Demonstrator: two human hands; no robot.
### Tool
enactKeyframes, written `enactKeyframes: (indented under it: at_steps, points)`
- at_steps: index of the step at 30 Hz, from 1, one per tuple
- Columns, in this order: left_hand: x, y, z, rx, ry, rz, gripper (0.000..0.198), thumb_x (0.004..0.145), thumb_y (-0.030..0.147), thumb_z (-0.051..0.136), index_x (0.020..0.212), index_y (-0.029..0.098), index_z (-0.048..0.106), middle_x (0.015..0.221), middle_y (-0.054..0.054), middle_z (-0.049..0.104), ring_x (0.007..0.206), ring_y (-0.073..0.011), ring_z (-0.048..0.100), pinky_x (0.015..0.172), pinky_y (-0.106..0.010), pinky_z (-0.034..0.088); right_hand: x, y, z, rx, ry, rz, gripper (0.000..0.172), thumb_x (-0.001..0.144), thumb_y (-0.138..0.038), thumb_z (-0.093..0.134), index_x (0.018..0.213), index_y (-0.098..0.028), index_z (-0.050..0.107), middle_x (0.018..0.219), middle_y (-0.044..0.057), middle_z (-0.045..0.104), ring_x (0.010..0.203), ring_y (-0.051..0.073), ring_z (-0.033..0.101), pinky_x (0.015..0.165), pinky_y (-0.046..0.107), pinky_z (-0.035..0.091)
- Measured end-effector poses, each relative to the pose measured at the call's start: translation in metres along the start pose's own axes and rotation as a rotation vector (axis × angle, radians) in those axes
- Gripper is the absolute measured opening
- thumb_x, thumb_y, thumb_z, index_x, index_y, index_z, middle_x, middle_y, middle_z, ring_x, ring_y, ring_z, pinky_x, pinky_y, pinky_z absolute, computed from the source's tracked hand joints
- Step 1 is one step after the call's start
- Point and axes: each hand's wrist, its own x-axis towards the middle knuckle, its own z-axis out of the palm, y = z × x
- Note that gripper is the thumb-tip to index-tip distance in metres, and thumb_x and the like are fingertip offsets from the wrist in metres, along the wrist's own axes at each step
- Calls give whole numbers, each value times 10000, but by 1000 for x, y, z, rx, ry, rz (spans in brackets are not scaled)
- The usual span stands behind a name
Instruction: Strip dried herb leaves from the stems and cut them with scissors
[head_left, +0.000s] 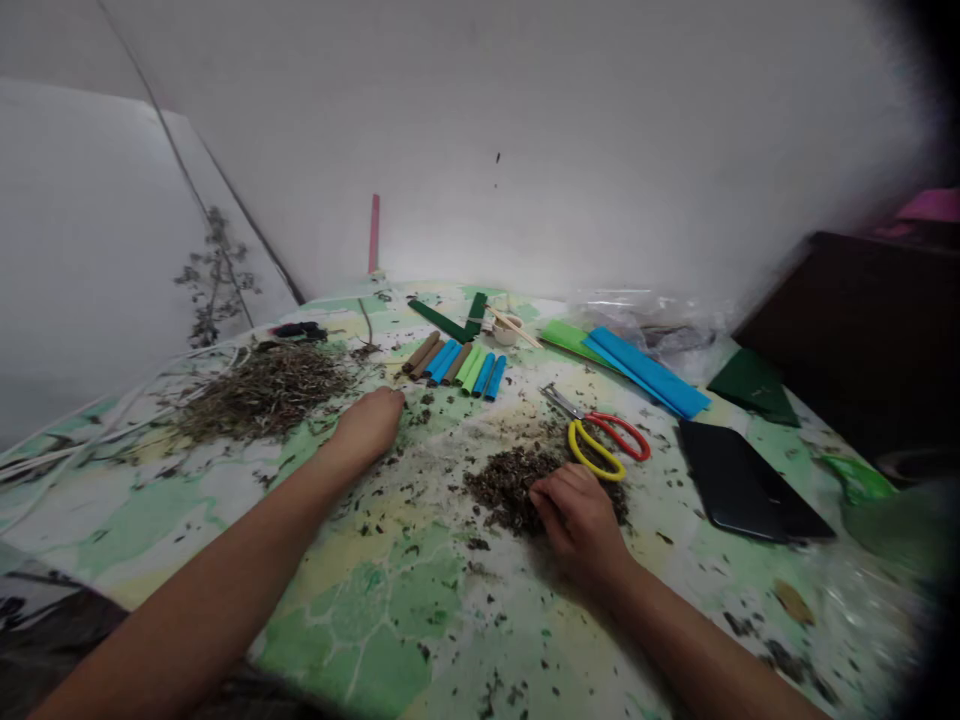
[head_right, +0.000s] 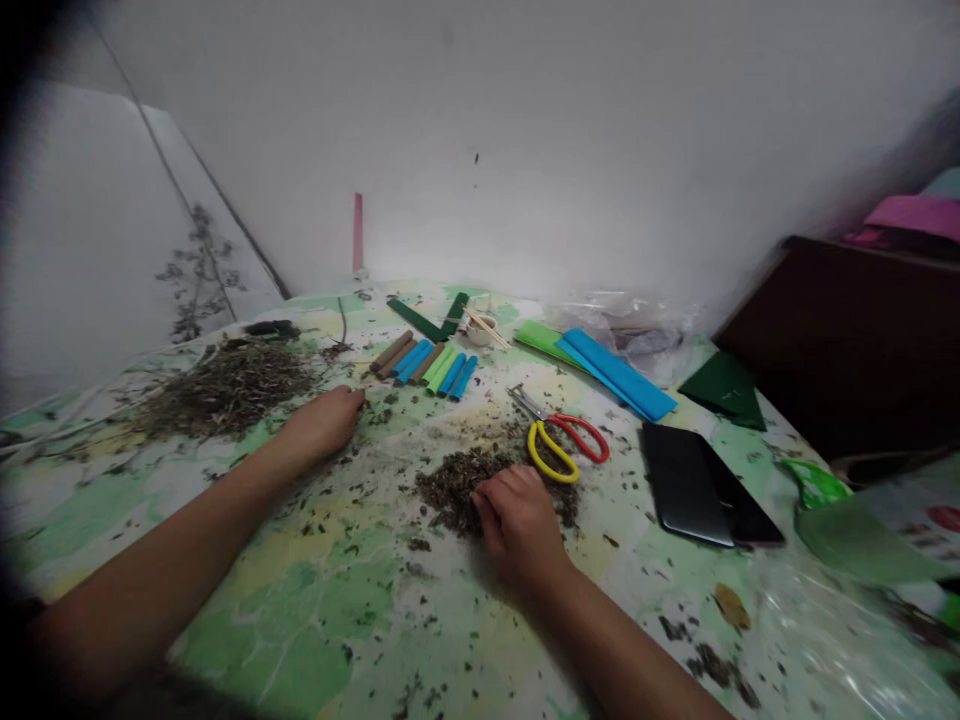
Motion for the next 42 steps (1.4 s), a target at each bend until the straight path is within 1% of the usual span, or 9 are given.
enactKeyframes:
  at_steps: [5,12,19,22,26,32,34,38,42]
  points:
    - [-2,20,4,-96,22,216,251,857,259,386,876,173,621,953,-122,643,938,-251,593,820,-332,449,2,15,-18,-220,-38,160,235,891,-260,418,763,-176,596,736,53,586,755,180,496,741,316,363]
    - [-28,62,25,-417,71,528,282,899,303,364,1011,174,589,996,-93,645,936,-207,594,836,-330,464,0,55,-49,-503,-76,547,281,850,-288,467,1053,-127,575,1067,152,568,1016,278,464,886,392,325]
    - [-38,90,14,-526,60,667,297,904,324,378,1077,180,571,1058,-101,637,1010,-216,568,905,-374,433,12,60,-49,-549,-291,627,296,777,-255,520,1028,-111,581,1060,152,585,1027,268,493,887,344,345]
    - [-43,107,10,-420,40,755,477,814,481,507,1192,189,524,1200,-127,575,1139,-284,488,983,-467,352,27,62,-50,-553,-400,609,258,722,-217,552,960,-127,598,1005,129,613,985,248,528,855,308,375]
    - [-46,123,17,-309,-16,757,824,650,566,651,1344,211,384,1402,-166,378,1285,-370,319,1033,-541,258,43,70,-50,-593,-458,635,428,686,-261,587,1084,-109,538,1084,165,575,1023,286,521,845,335,397]
    - [-36,120,16,-358,-81,769,342,871,334,457,1175,196,529,1204,-121,575,1135,-254,506,964,-411,388,51,77,-48,-608,-507,707,507,662,-303,610,1109,-95,492,1050,188,578,963,297,564,775,338,429]
    - [-32,117,11,-402,-96,772,281,893,303,416,1101,189,567,1110,-109,620,1057,-229,552,919,-377,428,53,76,-48,-599,-514,724,494,659,-293,612,1094,-92,490,1012,187,599,950,300,575,766,340,430]
    - [-29,107,4,-463,-132,782,310,895,358,423,1131,204,552,1126,-101,622,1059,-224,556,915,-384,439,55,71,-55,-565,-503,758,436,667,-237,590,1068,-100,487,966,178,631,907,304,601,726,338,430]
    - [-32,93,3,-450,-103,746,557,797,472,562,1281,227,439,1336,-111,488,1227,-266,430,1022,-438,348,46,59,-75,-516,-469,796,474,664,-184,568,1120,-117,458,979,161,637,860,288,615,668,320,425]
